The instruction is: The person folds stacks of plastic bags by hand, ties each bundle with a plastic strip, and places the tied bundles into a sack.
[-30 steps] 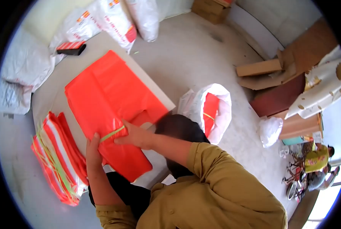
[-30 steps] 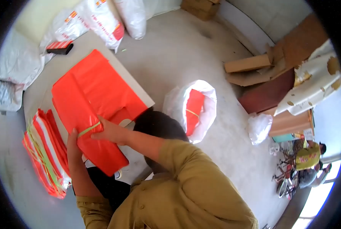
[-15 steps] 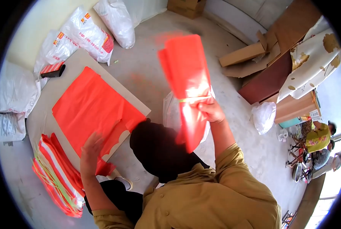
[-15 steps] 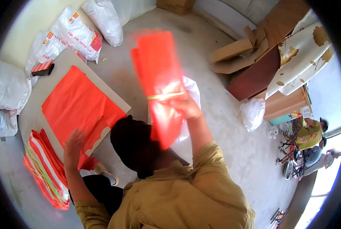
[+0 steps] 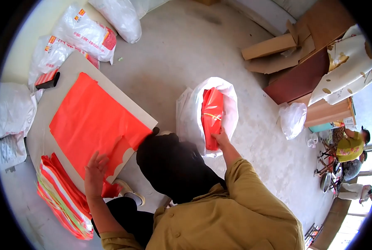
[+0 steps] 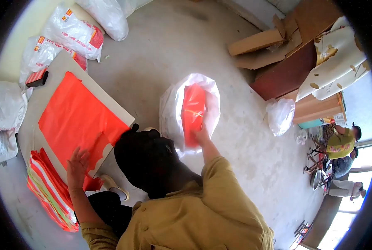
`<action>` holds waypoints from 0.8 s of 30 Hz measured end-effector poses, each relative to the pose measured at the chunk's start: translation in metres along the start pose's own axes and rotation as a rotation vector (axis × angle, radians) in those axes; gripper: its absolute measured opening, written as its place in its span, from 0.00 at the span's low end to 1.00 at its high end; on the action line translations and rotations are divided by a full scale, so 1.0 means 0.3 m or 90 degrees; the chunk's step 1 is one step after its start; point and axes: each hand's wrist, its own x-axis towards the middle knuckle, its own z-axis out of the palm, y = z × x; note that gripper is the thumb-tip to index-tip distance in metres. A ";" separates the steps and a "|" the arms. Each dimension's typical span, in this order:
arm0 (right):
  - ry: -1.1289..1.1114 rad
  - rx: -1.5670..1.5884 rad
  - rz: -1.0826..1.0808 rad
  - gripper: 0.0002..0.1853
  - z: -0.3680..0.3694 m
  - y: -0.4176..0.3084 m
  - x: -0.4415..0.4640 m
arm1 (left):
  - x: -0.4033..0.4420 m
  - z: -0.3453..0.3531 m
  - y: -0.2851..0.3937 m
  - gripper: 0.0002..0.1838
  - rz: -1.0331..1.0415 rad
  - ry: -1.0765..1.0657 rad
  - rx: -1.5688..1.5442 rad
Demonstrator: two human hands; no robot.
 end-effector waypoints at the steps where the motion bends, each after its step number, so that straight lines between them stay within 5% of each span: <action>1: 0.032 -0.050 -0.022 0.49 -0.004 -0.014 -0.004 | 0.007 0.004 0.000 0.47 0.003 0.002 -0.002; 5: 0.087 -0.329 -0.087 0.48 -0.006 0.028 0.024 | 0.011 0.014 -0.005 0.47 0.007 -0.010 0.026; 11: 0.013 -0.359 -0.202 0.42 0.034 0.063 0.078 | -0.011 -0.004 -0.021 0.46 -0.001 -0.016 0.036; 14: 0.017 -0.430 -0.080 0.39 0.054 0.018 0.049 | -0.010 -0.010 -0.013 0.46 0.003 -0.024 0.047; 20: 0.054 -0.660 -0.324 0.38 0.118 -0.087 -0.028 | -0.022 0.004 0.002 0.46 0.022 -0.010 0.058; 24: -0.107 -1.059 -0.298 0.43 0.128 -0.022 0.016 | -0.014 0.030 0.004 0.47 0.020 -0.045 0.087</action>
